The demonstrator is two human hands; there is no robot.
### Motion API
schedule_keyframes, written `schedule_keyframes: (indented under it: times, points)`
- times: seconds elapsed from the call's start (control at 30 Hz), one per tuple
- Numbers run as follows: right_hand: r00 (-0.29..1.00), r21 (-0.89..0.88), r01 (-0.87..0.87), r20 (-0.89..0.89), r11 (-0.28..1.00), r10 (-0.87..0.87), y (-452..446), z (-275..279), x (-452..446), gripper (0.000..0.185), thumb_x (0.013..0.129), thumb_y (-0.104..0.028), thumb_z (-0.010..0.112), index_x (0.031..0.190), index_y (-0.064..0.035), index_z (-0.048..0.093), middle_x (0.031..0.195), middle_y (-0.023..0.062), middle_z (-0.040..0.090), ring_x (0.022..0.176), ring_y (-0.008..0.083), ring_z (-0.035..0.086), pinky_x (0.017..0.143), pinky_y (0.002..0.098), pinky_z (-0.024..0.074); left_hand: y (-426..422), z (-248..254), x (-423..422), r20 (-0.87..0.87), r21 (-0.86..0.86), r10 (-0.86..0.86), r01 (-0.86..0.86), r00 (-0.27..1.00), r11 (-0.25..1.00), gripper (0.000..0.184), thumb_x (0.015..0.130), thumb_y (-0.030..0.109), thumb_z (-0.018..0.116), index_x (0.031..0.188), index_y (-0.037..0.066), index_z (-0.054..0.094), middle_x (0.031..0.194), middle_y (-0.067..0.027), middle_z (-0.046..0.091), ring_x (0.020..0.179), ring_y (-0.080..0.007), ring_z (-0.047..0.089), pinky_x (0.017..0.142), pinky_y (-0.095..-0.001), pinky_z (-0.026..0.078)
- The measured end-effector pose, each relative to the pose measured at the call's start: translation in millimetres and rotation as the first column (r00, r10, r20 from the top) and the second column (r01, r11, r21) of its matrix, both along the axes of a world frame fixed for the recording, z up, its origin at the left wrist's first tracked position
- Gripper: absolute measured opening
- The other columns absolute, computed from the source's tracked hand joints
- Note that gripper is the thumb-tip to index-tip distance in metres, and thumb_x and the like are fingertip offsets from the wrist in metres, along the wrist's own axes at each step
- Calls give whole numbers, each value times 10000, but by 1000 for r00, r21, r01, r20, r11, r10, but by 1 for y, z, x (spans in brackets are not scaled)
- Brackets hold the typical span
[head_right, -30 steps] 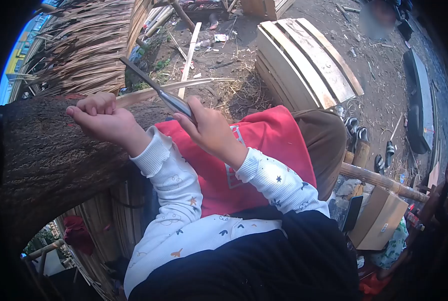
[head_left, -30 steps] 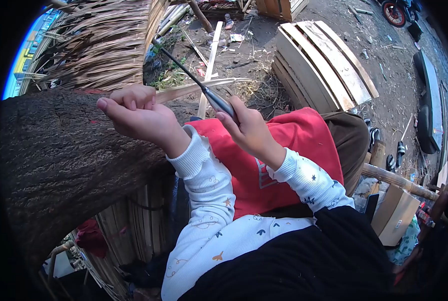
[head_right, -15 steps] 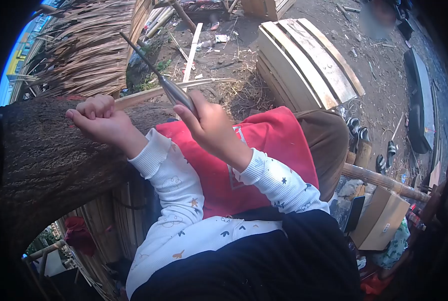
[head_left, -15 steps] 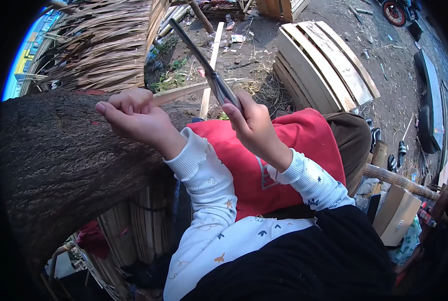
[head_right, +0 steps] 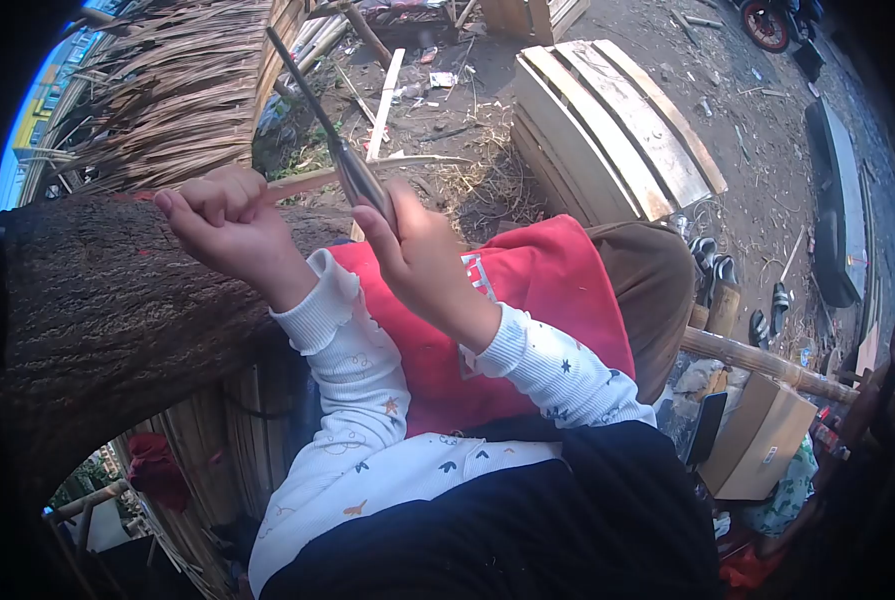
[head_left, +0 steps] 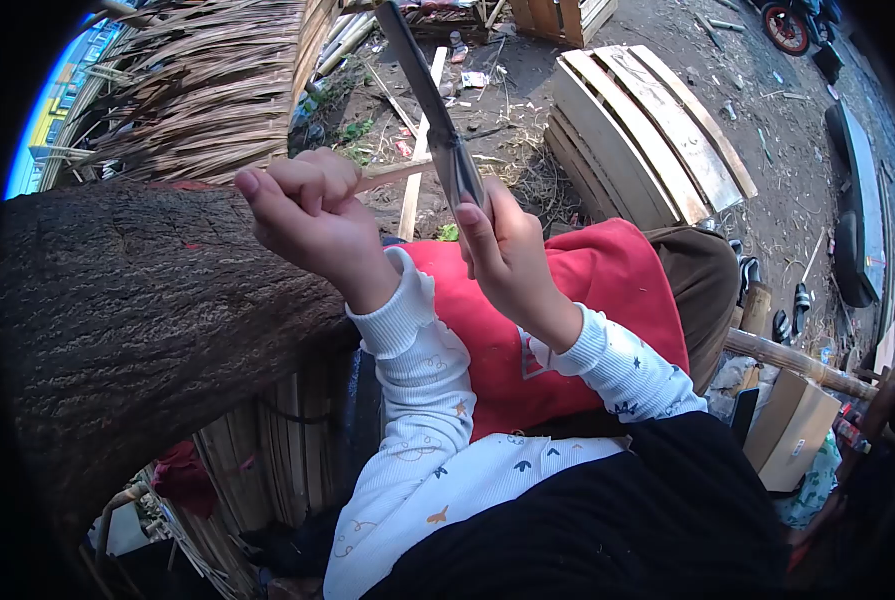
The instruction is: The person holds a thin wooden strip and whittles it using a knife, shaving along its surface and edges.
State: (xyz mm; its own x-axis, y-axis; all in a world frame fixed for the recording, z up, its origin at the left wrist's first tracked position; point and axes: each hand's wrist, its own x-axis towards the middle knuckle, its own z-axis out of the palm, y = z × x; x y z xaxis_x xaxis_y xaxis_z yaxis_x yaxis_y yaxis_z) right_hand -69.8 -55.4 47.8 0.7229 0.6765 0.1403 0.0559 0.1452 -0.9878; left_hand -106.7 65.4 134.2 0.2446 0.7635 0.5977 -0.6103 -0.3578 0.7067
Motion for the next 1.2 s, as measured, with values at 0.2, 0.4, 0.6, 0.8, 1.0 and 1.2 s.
schedule_keyframes:
  times: [0.2, 0.4, 0.6, 0.8, 1.0, 1.2]
  points:
    - [997, -405, -39, -82, 914, 6, 17, -65, 14, 406, 912, -369, 447, 786, 15, 477, 528, 143, 491, 494, 295, 536, 483, 389, 379, 0, -3, 0, -16, 81, -139, 140, 990, 987, 521, 956, 373, 297, 508, 117, 223, 422, 21, 193, 350, -87, 187, 367, -250, 140]
    - [988, -276, -105, -138, 955, 69, 7, -39, 28, 389, 916, -360, 451, 814, 14, 486, 520, 66, 433, 439, 141, 405, 441, 321, 345, -10, 0, 7, -21, 57, -60, 61, 998, 997, 501, 956, 380, 283, 523, 146, 190, 454, 42, 137, 399, -84, 126, 402, -252, 120]
    - [995, 184, 35, -98, 982, -17, 0, -8, 9, 321, 923, -324, 453, 848, -12, 464, 513, 57, 416, 450, 111, 440, 430, 301, 332, 18, 0, -5, 3, -110, 335, -333, 942, 937, 505, 931, 430, 350, 547, 119, 248, 481, 35, 188, 392, -73, 171, 388, -223, 130]
    - [974, -308, -93, 168, 947, 151, 16, -50, -4, 342, 898, -324, 485, 828, 11, 477, 549, 182, 498, 496, 336, 496, 482, 411, 369, 13, 4, 1, -36, -140, 468, -468, 883, 872, 491, 930, 428, 332, 557, 124, 237, 478, 32, 208, 406, -78, 175, 396, -234, 132]
    - [985, -186, -64, 148, 980, 92, -2, 8, 7, 327, 897, -307, 492, 828, 13, 490, 527, 153, 457, 463, 267, 472, 466, 353, 359, 12, 6, 0, -37, -192, 518, -515, 855, 836, 457, 936, 413, 324, 583, 134, 239, 477, 43, 205, 407, -77, 174, 404, -243, 138]
    - [967, -321, 7, 245, 947, 76, 11, -43, -4, 345, 887, -319, 511, 804, 15, 480, 552, 186, 497, 503, 331, 517, 483, 394, 378, 2, 2, 14, -47, -21, 484, -485, 874, 874, 504, 942, 418, 310, 543, 125, 212, 453, 32, 184, 385, -74, 153, 392, -234, 99]
